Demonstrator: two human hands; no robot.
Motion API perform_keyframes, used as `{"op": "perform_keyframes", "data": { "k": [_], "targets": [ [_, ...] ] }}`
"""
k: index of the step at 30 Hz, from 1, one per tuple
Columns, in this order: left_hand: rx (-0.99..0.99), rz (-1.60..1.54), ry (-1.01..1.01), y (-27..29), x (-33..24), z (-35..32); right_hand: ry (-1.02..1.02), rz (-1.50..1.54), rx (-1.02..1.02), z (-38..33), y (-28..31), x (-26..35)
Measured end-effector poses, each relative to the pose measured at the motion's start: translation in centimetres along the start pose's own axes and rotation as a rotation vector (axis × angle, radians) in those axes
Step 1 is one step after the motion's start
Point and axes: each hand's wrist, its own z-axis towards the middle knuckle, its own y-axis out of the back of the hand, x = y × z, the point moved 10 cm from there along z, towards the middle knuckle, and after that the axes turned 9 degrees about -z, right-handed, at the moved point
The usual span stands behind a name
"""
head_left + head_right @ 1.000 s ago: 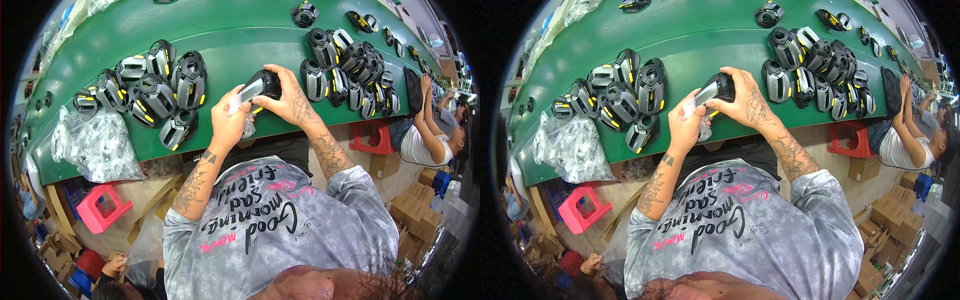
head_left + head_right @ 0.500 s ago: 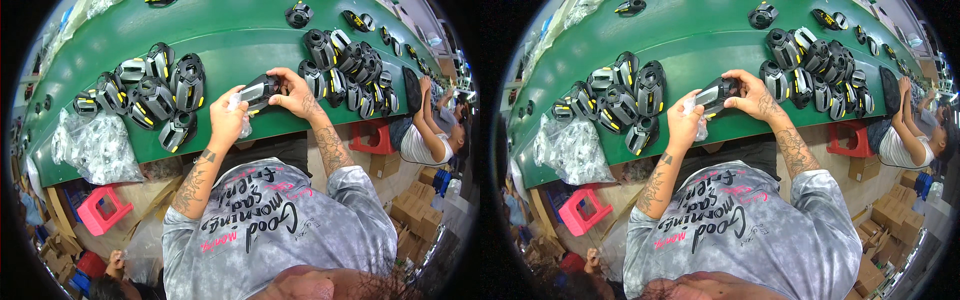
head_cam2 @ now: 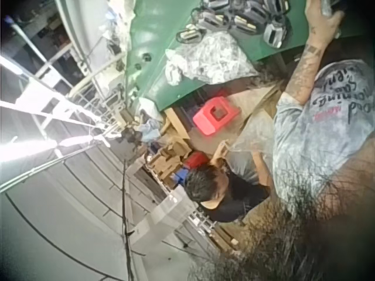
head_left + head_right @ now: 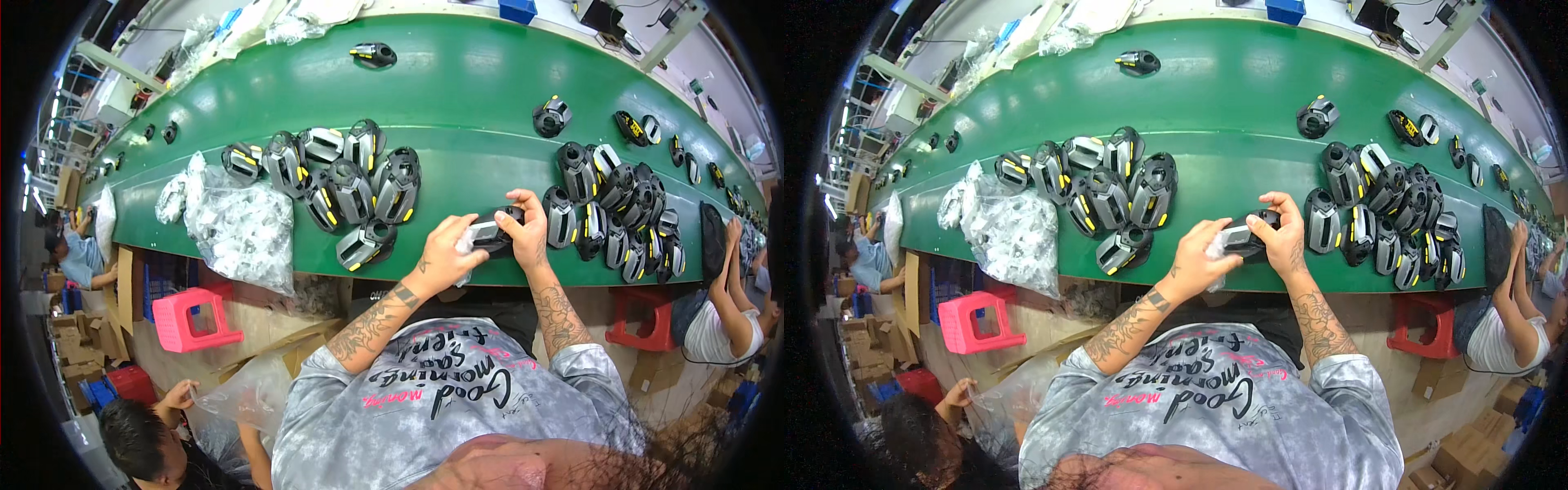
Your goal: The person takes small parts out of plastic bags, attaches them onto plastic casings by hand, and places the assembled casings on the workbench.
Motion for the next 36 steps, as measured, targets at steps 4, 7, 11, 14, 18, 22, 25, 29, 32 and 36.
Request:
{"op": "perform_keyframes", "data": {
  "k": [4,7,11,14,18,22,25,29,32,36],
  "targets": [
    [0.126,0.259,-0.034,-1.2,-1.7,0.1,0.173,-0.082,-0.147,-0.8,1.0,1.1],
    [0.231,0.501,0.026,-2.0,-2.0,1.3,0.256,-0.324,-0.278,-1.0,1.3,2.4],
    [0.213,0.693,0.148,-0.5,0.4,5.8,0.402,-0.467,-0.352,-1.9,0.8,4.2],
    [0.198,0.759,0.306,1.8,1.8,12.7,0.35,-0.489,-0.309,-1.3,0.9,3.3],
    [-0.257,0.823,0.216,6.6,2.2,17.0,0.334,-0.594,-0.189,-1.1,-0.8,4.0],
    [-0.083,0.533,-0.032,3.6,-4.7,13.2,0.329,-0.596,-0.172,-0.7,-0.5,3.7],
    [0.081,0.463,-0.006,5.8,-7.8,6.2,0.357,-0.61,-0.154,-0.7,-1.7,4.8],
    [-0.306,0.722,0.007,18.7,-10.3,0.2,0.405,-0.716,-0.088,-1.2,-2.7,5.2],
    [-0.458,1.122,0.2,29.4,-8.9,-4.9,0.404,-0.819,-0.081,-1.5,-2.9,4.7],
    [-0.329,1.391,0.656,41.3,-0.4,-10.0,0.471,-0.956,-0.087,-1.6,-3.8,6.4]
  ]
}}
